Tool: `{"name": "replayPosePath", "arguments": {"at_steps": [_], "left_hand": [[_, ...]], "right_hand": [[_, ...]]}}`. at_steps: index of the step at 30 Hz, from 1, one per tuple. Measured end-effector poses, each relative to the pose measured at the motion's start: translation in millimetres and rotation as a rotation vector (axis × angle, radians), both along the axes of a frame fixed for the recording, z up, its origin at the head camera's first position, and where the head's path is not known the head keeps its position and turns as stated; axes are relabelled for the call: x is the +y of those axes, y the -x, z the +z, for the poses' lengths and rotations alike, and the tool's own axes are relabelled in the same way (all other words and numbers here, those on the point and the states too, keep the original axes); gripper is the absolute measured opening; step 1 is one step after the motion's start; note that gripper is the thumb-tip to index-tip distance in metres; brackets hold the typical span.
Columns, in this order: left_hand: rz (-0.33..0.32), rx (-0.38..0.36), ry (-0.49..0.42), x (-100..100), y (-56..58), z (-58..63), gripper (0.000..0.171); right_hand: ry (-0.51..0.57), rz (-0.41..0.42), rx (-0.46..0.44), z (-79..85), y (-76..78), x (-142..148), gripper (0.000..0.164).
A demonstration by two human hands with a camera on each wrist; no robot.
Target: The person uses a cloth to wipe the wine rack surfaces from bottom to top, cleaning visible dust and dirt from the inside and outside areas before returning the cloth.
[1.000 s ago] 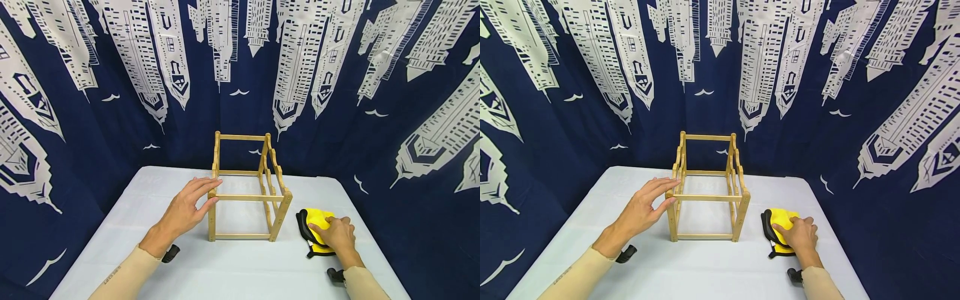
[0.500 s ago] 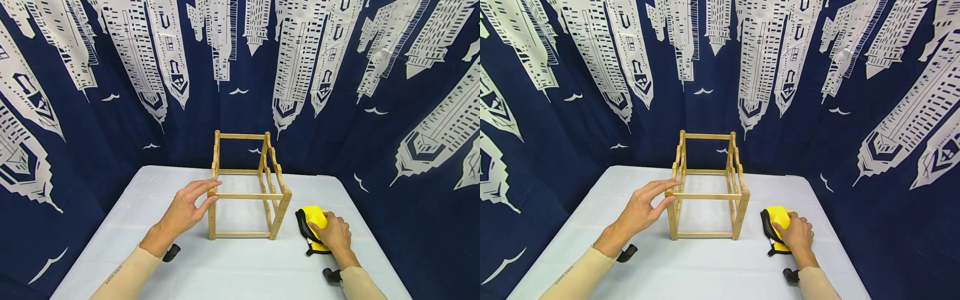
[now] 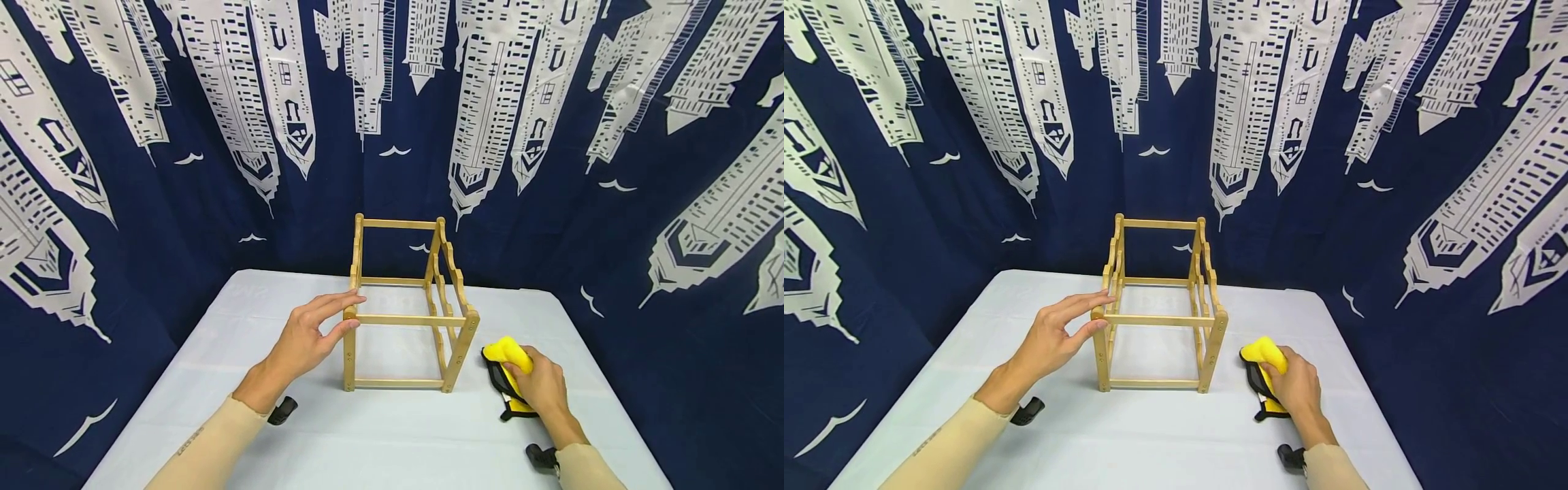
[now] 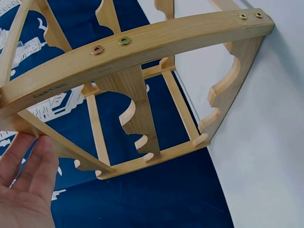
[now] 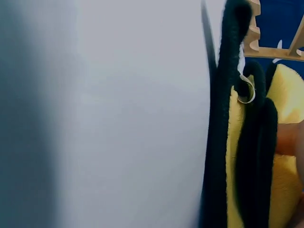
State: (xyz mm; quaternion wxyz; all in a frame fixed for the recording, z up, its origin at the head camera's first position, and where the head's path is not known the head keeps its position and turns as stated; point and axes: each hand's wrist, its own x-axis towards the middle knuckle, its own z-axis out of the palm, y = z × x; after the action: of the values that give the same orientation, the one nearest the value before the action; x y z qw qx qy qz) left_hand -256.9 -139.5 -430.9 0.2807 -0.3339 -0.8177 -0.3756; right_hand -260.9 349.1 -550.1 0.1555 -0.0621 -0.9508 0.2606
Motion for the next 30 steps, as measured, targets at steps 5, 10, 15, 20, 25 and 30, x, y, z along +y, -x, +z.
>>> {"name": "replayPosePath", "arguments": {"at_steps": [5,10,15,20,25,30], "left_hand": [[-0.001,0.003,-0.014,0,1.7,-3.7,0.045],[-0.006,0.014,-0.026,-1,4.8,-5.6,0.045],[-0.019,-0.014,-0.033,-2,5.3,-3.8,0.045],[-0.024,-0.054,-0.043,-3,4.2,-0.5,0.044],[-0.031,-0.053,-0.046,-4,6.2,-0.4,0.044],[-0.037,-0.066,-0.04,-4,7.6,-2.3,0.044]], "right_hand": [[0.029,0.061,0.184,-1.9,-6.9,0,0.051],[0.054,0.112,0.418,2.4,-13.3,-7,0.052],[0.072,0.231,0.619,9.3,-22.9,-14,0.058],[0.064,0.394,0.801,15.3,-23.2,-20,0.048],[-0.008,0.509,0.968,25.3,-23.3,-37,0.064],[-0.08,0.637,1.113,37.7,-27.1,-59,0.055]]}}
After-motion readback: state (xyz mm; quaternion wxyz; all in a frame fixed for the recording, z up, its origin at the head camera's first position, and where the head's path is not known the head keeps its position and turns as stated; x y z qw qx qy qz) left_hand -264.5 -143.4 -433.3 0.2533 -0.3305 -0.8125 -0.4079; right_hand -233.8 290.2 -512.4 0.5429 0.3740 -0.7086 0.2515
